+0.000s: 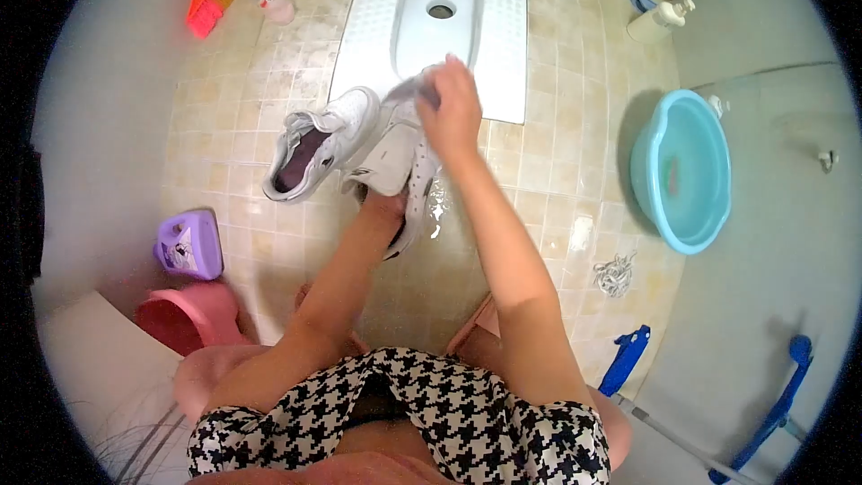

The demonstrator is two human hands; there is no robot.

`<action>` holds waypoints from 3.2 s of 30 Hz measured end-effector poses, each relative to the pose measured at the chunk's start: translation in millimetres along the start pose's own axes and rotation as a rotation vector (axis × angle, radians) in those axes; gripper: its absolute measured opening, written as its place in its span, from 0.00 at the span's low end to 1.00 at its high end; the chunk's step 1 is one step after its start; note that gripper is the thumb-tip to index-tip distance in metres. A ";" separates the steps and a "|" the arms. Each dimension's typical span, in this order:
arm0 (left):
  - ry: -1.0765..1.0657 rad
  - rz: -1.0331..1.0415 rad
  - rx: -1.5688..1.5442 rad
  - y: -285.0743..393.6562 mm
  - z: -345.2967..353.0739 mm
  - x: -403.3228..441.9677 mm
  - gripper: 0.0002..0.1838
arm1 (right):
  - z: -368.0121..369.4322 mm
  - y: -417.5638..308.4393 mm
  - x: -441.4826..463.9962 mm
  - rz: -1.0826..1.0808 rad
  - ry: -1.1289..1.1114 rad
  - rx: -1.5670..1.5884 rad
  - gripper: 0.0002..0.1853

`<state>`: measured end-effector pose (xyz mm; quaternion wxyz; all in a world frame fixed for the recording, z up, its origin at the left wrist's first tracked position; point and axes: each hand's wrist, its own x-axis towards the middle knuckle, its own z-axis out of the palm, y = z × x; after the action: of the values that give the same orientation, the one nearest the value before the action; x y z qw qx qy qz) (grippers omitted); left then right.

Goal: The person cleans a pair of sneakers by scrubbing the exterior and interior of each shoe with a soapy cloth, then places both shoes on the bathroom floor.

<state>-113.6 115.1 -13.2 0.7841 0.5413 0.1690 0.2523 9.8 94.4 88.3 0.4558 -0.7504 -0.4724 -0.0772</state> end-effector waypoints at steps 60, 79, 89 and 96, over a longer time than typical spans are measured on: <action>0.031 -0.015 -0.553 106.1 -22.0 42.1 0.25 | -14.5 -89.0 -57.3 -0.198 0.050 0.388 0.17; 0.042 0.051 -0.888 128.6 -27.4 41.4 0.25 | -27.7 -91.4 9.5 -0.067 0.228 0.312 0.09; 0.027 0.043 -0.971 137.8 -31.0 39.1 0.26 | 3.2 -65.5 -11.0 1.024 0.265 1.942 0.23; 0.058 -0.109 -0.949 136.6 35.0 56.5 0.26 | -52.9 -49.4 -35.6 0.832 0.458 1.650 0.27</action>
<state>-77.8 160.2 127.4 0.9518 0.1064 0.0850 0.2749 -31.3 38.4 129.3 0.9142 -0.2666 0.0279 0.3038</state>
